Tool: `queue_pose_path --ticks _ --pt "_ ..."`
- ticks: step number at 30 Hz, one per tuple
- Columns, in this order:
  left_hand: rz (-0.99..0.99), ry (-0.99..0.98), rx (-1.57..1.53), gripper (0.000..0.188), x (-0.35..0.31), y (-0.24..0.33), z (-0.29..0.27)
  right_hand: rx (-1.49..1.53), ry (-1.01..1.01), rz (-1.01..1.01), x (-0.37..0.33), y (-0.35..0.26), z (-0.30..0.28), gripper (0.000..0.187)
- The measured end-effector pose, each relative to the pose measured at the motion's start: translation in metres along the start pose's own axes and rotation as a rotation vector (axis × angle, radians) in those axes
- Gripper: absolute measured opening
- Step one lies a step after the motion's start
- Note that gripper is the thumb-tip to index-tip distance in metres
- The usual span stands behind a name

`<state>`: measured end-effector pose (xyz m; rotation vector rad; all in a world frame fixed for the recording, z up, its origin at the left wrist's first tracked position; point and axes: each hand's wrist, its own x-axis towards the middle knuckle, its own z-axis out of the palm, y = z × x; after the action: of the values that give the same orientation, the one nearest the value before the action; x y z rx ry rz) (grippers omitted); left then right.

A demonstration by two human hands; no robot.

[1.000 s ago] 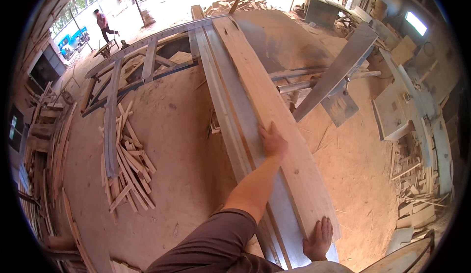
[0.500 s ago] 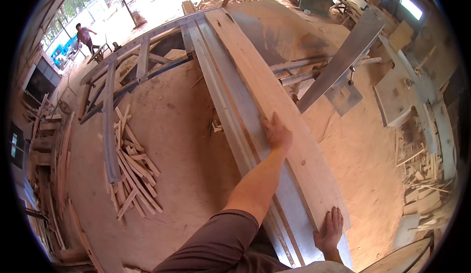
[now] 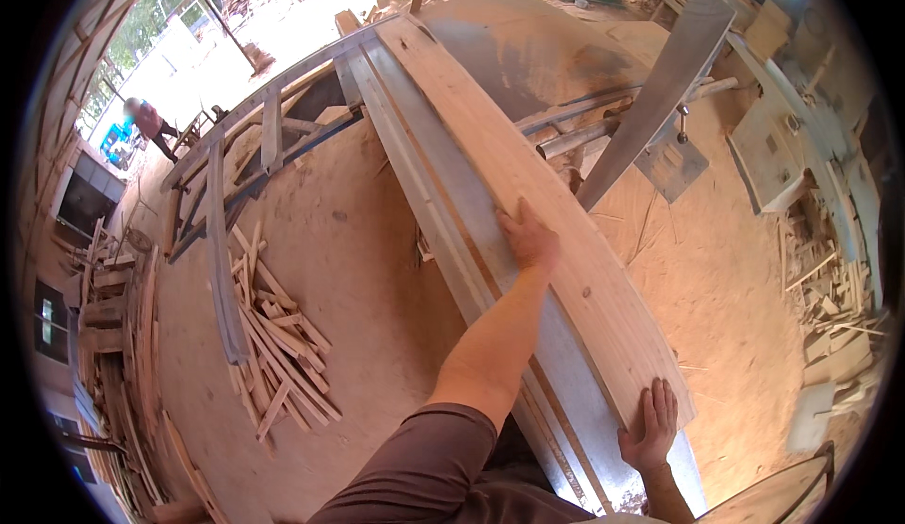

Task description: The person operates a table saw to trim wood planks, uses a measuring tape to mark a board, and then makes several longitudinal cuts while guiding the lumber by hand.

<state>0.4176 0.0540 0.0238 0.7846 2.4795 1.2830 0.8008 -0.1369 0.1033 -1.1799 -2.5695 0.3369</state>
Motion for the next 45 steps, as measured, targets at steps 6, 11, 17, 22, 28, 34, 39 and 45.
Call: queue_pose_path --ticks 6,11,17,22,28,34,39,45 --pt "0.017 0.037 0.061 0.052 0.016 0.002 -0.004 0.007 0.002 0.007 0.017 -0.005 0.004 0.085" --pt "-0.040 -0.035 0.053 0.056 0.037 0.003 -0.009 0.024 0.013 0.009 0.034 -0.011 0.009 0.084" --pt "-0.019 -0.019 0.007 0.056 0.060 0.000 -0.010 0.030 0.026 -0.001 0.055 -0.017 0.015 0.082" --pt "-0.003 -0.005 0.034 0.055 0.081 -0.005 -0.011 0.028 0.021 -0.012 0.074 -0.023 0.019 0.082" --pt "-0.032 -0.047 0.005 0.054 0.104 0.002 -0.024 0.037 0.011 -0.014 0.098 -0.029 0.028 0.084" --pt "-0.052 -0.071 -0.007 0.052 0.127 0.001 -0.028 -0.001 -0.007 -0.011 0.119 -0.038 0.033 0.081" --pt "-0.030 -0.008 0.049 0.048 0.151 -0.011 -0.020 0.014 0.003 -0.024 0.137 -0.043 0.038 0.083" --pt "-0.072 -0.097 0.082 0.051 0.170 0.001 -0.030 0.029 0.032 -0.016 0.156 -0.048 0.046 0.083"
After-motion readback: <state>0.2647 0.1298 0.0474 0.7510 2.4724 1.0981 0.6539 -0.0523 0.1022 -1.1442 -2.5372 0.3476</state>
